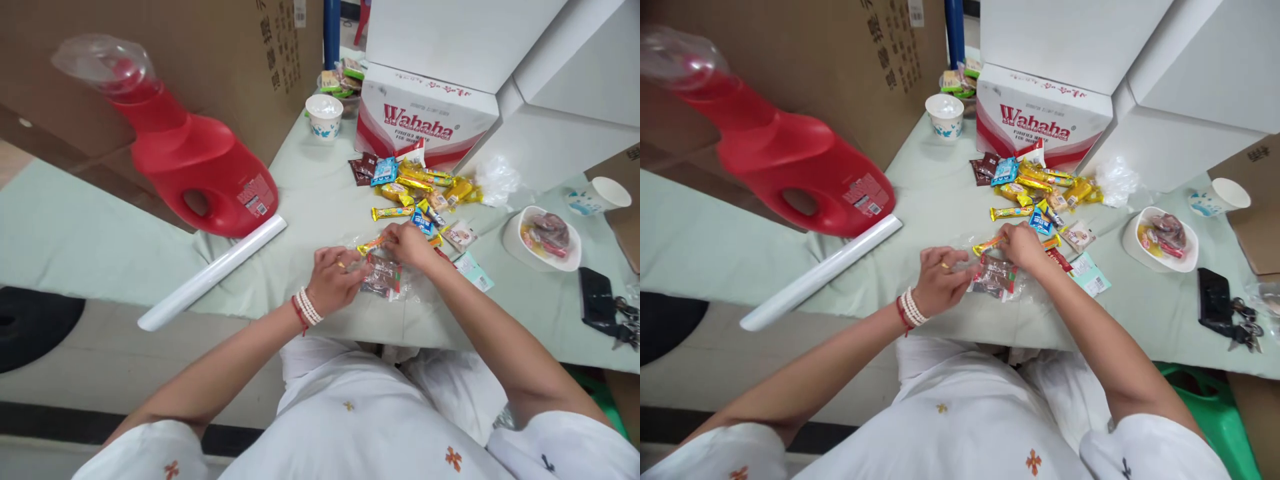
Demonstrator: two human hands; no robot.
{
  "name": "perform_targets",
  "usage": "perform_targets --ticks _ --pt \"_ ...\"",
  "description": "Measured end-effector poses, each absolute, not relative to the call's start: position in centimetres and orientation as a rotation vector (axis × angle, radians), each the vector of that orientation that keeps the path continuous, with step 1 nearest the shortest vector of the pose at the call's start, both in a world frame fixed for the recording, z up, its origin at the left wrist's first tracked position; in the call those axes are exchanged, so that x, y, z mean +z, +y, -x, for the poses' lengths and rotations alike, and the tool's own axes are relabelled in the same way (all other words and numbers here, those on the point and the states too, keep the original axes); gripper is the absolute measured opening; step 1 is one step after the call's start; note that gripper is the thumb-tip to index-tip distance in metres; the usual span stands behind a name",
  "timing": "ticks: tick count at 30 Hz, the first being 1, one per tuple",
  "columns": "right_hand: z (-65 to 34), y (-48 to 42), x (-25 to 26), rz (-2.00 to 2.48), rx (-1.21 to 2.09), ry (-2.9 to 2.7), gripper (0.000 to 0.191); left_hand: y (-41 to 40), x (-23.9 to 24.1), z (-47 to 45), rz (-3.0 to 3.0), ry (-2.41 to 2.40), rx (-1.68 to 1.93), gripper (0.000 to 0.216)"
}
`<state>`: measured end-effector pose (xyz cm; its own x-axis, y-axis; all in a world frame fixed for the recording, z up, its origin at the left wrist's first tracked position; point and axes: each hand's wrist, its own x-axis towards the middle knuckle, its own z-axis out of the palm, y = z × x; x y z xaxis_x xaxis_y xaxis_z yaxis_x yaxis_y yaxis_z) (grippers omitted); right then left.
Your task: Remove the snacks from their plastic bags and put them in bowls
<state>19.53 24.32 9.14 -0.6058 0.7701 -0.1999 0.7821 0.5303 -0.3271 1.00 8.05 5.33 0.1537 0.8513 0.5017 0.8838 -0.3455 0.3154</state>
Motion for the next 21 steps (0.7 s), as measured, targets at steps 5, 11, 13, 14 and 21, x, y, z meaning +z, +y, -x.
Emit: perform_targets --ticks 5,11,13,14,21 --pt "-21.7 21.7 10.5 -1.004 -1.019 2.946 0.025 8.8 4.6 -2.5 2.409 -1.954 -0.854 0.022" --pt "-23.7 15.9 8.6 -0.476 -0.535 3.084 0.036 8.4 3.7 -2.1 2.125 -2.296 -1.069 0.027" --pt "-23.7 15.3 8.1 -0.42 -0.466 3.097 0.036 8.9 4.0 -1.6 2.098 -2.313 -1.191 0.058" --pt "-23.6 15.2 8.0 -0.387 -0.462 3.101 0.036 9.4 4.4 -1.3 2.174 -2.289 -1.214 0.072" --pt "-23.1 15.5 8.2 -0.466 -0.617 3.057 0.041 11.4 7.2 1.2 2.929 -1.922 -0.911 0.043"
